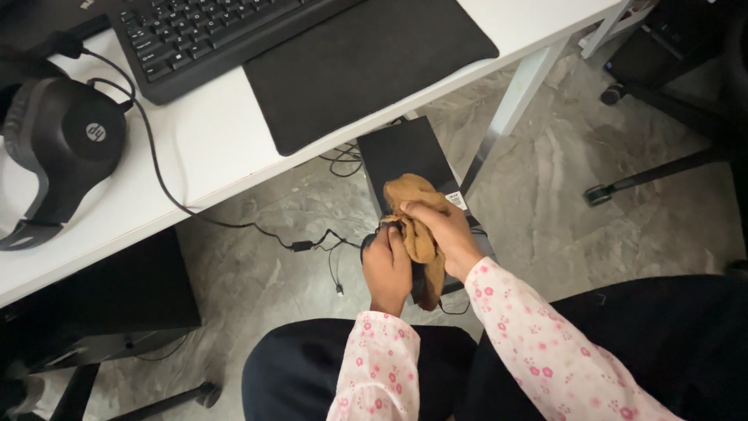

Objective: The person sits on the floor and uses a cloth to wipe the ear cups and headband of a pair of black headphones. They then wipe the top of a black computer tower before returning to clean the headphones again.

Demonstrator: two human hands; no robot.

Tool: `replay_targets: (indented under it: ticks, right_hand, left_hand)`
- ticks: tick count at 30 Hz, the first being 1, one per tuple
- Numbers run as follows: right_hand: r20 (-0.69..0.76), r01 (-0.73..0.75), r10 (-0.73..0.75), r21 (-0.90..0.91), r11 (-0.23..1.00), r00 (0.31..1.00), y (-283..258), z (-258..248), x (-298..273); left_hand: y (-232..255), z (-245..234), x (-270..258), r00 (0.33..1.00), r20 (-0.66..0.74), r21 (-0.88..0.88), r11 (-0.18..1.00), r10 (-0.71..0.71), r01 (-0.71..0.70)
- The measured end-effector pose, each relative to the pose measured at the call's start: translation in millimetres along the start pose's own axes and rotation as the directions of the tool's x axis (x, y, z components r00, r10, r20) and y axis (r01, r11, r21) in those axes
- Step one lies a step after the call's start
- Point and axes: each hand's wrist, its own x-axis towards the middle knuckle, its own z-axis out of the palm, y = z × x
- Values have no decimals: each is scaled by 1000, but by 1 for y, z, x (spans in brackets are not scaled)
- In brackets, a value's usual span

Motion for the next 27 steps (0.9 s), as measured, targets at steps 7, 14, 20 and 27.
replay_targets:
  ticks: [7,14,20,27]
  right_hand:
    - [-54,37,-34,54,998,998,-12,-2,-3]
    - [-117,3,11,120,993,993,-9,-13,13]
    - [-42,-28,28,-16,999,999,6,-3,6]
    - [-135,25,-14,82,996,991,2,-14,13]
  left_hand:
    - [12,-1,-2,990,112,121,990,-83,70]
    - [14,1,-3,984,174,171,985,-33,3]
    - [-7,3,1,997,43,56,996,-69,66]
    - [6,4,-2,979,185,128,990,-85,62]
